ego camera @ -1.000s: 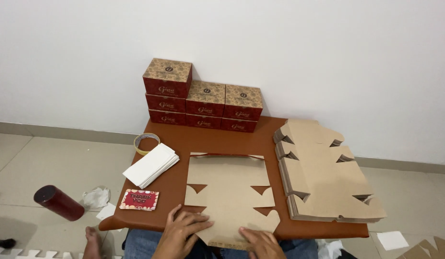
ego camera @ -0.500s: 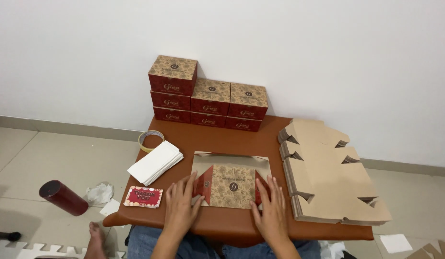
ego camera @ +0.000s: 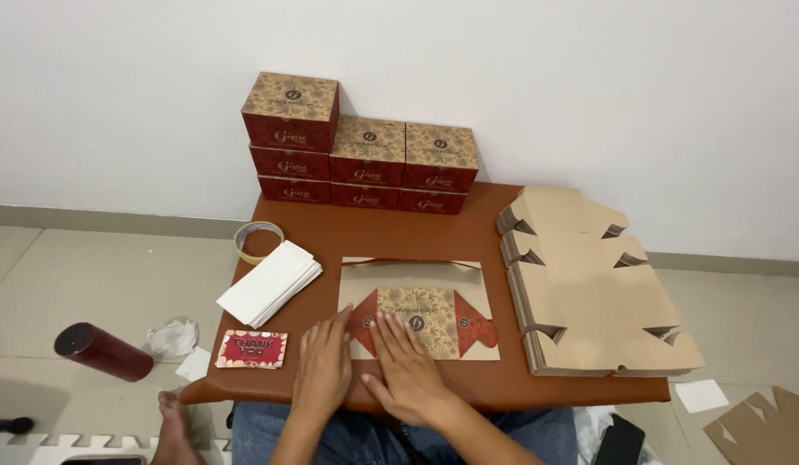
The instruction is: Assembling a cardboard gift box from a flat template by folding and tucking flaps.
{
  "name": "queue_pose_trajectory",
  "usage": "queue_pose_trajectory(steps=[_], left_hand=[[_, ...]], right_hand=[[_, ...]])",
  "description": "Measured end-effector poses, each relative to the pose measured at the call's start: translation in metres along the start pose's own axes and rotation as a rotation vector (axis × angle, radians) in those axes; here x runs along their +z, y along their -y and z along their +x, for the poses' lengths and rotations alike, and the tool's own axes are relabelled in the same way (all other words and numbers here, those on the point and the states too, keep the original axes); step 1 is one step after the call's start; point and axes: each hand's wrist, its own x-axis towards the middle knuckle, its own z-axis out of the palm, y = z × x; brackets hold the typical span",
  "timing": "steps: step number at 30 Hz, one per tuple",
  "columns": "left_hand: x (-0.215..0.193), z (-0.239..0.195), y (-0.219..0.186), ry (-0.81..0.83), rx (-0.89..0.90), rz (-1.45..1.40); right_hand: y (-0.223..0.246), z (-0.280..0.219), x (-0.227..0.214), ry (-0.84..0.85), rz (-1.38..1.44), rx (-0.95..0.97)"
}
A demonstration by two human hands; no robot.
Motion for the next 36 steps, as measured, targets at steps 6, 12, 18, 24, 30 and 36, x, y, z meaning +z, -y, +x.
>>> queue_pose_trajectory(steps=[6,12,18,24,30,36], left_hand=[[0.004,0.001,0.002,-0.021,0.043,0.023],[0.006,-0.003,0.004,-0.009,-0.016,-0.005],[-0.005,-0.012,-0.005,-0.022,-0.13,-0.177],[0.013,-0.055,-0.003,0.074,-0.223,-0.351],[0.001,-0.075,-0.025,0.106,-0.288,-0.643],[-0.028,-0.068,-0.07,0.071,0.044,-0.625]], right_hand=[[0.001,0.018,-0.015,0.061,0.081,-0.152],[-0.058,-0.014,-0.033,-0.183,0.001,0.248],[-0.083,-0.035,-0.073,-0.193,0.08,0.484],[-0.072,-0.03,-0.095,-0.202,0.259,0.44],[-0.054,-0.025,-0.124,-0.262,0.192,0.283],[-0.073,-0.022,-0.14,-0.607,0.071,-0.004]])
